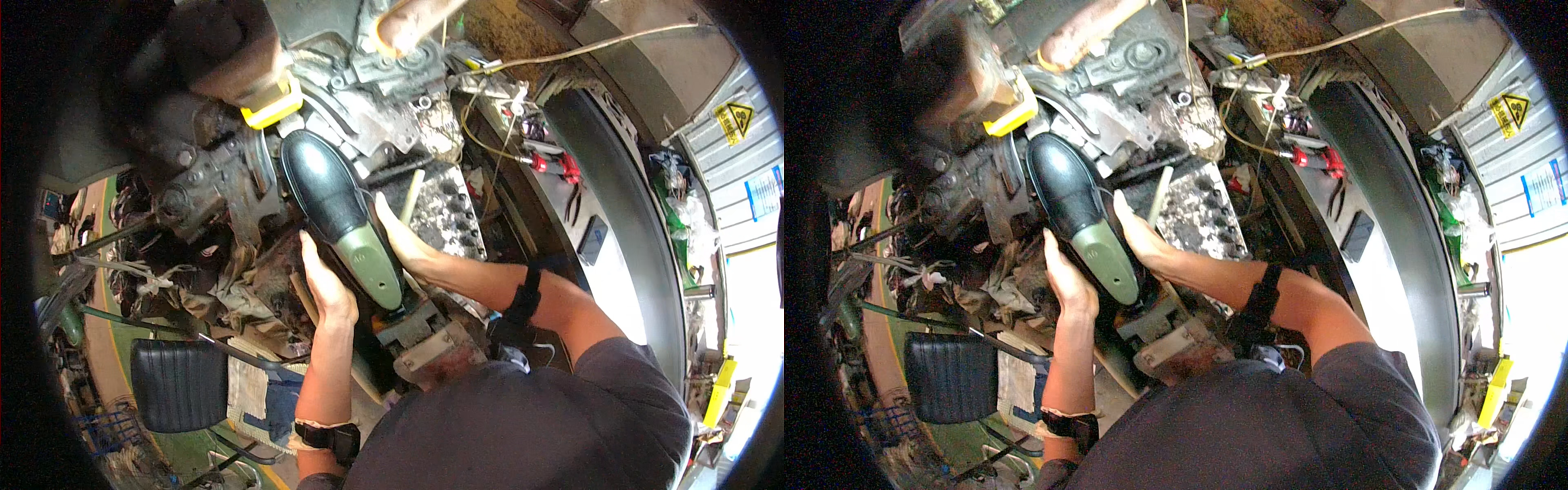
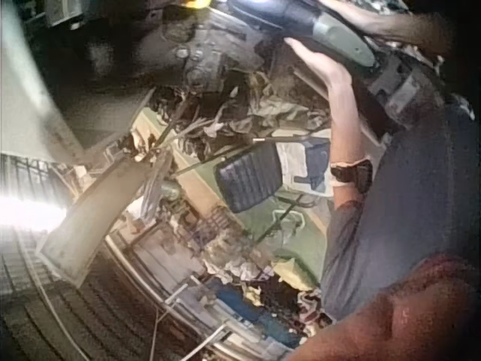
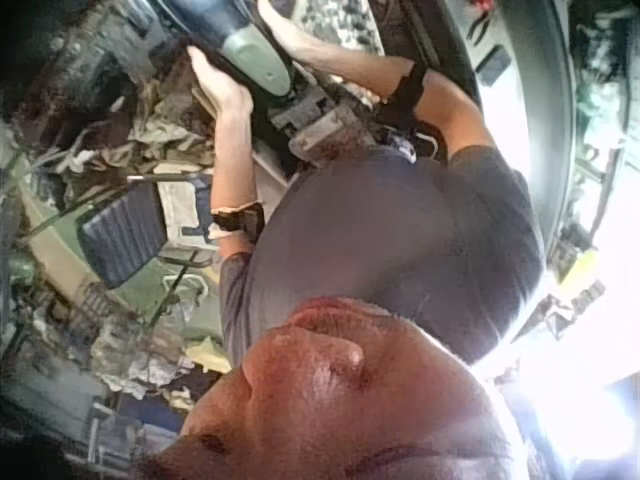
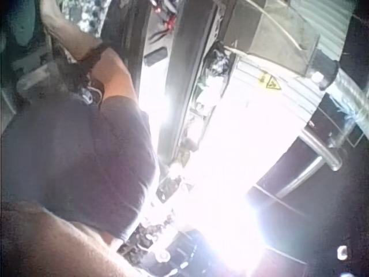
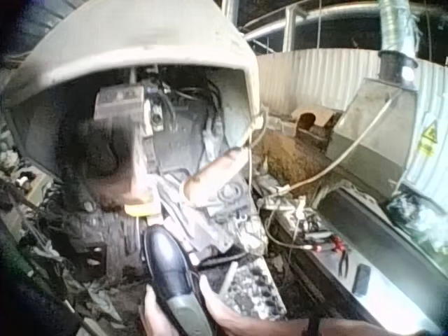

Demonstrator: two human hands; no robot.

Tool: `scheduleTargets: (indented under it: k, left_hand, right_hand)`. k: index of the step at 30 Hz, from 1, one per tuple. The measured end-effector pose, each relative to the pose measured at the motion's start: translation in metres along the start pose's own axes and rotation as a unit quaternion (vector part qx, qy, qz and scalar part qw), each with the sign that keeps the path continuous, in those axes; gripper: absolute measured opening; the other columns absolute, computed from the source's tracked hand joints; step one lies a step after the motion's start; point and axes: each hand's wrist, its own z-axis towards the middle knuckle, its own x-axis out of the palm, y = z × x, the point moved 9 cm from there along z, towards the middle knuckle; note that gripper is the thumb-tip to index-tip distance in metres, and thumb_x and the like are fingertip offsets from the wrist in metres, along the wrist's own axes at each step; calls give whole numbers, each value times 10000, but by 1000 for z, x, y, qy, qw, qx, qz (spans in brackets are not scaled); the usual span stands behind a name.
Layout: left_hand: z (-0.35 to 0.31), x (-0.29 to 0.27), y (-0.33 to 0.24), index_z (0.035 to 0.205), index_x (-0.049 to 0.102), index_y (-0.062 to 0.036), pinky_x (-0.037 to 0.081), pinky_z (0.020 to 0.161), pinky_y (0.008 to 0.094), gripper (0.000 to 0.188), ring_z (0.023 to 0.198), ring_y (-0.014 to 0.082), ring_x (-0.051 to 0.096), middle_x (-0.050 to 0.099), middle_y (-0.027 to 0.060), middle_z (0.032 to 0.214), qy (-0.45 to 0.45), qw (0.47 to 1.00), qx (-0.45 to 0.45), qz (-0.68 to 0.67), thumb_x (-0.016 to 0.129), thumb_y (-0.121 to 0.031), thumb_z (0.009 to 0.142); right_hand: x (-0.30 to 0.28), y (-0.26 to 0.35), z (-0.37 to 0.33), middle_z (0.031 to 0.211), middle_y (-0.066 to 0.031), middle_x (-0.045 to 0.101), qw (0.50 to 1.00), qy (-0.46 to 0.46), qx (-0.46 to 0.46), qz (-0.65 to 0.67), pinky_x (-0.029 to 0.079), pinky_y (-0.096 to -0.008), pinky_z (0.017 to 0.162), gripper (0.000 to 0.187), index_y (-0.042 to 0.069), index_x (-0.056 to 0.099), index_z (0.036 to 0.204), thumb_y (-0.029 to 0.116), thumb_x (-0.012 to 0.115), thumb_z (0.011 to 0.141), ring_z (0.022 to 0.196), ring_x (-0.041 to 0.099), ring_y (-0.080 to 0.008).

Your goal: Using a toe-lasting machine to pull the shoe upper over the last and secure it.

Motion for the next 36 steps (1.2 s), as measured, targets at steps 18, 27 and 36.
scheduleTargets:
  k: [18,27,36]
  left_hand:
    - [77,-171,162,1366,534,-24,498,968,365,416,1122,222,625,639,99,1278,111,971,16,212,519,-268,1029]
    - [0,-125,193,1419,487,5,473,1039,405,505,1219,264,587,578,142,1367,307,911,-190,200,579,-246,991]
    - [-133,-132,-46,1095,682,60,555,804,378,553,872,211,665,701,136,964,45,715,240,655,879,-26,585]
  right_hand:
    - [-31,6,-1,1214,-105,620,971,-95,-123,-182,427,-342,1008,610,41,414,1474,475,427,1046,1104,555,-171]
    - [-105,52,-65,935,-43,659,941,-147,-201,-228,529,-308,767,630,58,336,1511,217,635,980,835,628,-132]
    - [-7,69,-143,973,-130,687,876,-35,-345,-336,528,-369,822,220,4,599,1075,199,639,981,915,687,-251]
